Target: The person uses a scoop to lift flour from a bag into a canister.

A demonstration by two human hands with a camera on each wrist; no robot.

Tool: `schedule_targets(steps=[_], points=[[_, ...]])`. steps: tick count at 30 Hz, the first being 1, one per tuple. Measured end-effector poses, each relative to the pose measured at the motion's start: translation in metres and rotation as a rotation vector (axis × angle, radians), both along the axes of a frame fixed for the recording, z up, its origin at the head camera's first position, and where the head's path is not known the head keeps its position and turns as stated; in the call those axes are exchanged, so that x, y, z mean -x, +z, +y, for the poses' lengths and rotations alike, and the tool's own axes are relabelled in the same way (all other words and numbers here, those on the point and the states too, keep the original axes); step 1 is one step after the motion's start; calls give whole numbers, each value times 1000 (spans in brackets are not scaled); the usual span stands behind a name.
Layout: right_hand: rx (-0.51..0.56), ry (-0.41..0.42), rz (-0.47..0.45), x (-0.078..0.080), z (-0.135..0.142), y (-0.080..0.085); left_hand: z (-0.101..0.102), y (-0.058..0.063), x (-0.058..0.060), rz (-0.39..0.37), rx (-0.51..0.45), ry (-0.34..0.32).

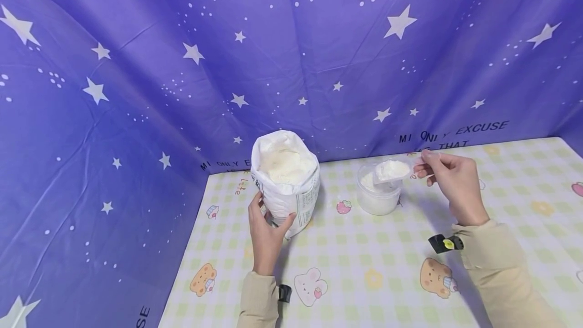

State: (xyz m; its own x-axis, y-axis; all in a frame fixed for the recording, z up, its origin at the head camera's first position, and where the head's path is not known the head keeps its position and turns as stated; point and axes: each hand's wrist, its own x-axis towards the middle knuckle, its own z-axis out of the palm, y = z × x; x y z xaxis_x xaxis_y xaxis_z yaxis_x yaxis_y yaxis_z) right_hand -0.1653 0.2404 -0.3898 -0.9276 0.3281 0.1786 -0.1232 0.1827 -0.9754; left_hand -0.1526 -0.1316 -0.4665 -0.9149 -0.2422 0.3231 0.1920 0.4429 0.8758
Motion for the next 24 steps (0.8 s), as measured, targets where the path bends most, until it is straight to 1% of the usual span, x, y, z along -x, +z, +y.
schedule_targets(steps=[3, 8, 11, 16, 19, 24], points=[[-107, -48, -14, 1, -3, 2, 0, 0, 0, -1, -4, -2], [-192, -70, 10, 1, -6, 6, 0, 0, 0, 2, -3, -1], [-263, -95, 36, -1, -7, 8, 2, 0, 1, 5, 0, -9], [-424, -151, 142, -2, -10, 10, 3, -1, 1, 6, -5, -15], [-502, -160, 201, -1, -15, 9, 2, -2, -1, 6, -15, -7], [-560, -176, 257, -5, -20, 11, 2, -1, -2, 11, -11, -13]])
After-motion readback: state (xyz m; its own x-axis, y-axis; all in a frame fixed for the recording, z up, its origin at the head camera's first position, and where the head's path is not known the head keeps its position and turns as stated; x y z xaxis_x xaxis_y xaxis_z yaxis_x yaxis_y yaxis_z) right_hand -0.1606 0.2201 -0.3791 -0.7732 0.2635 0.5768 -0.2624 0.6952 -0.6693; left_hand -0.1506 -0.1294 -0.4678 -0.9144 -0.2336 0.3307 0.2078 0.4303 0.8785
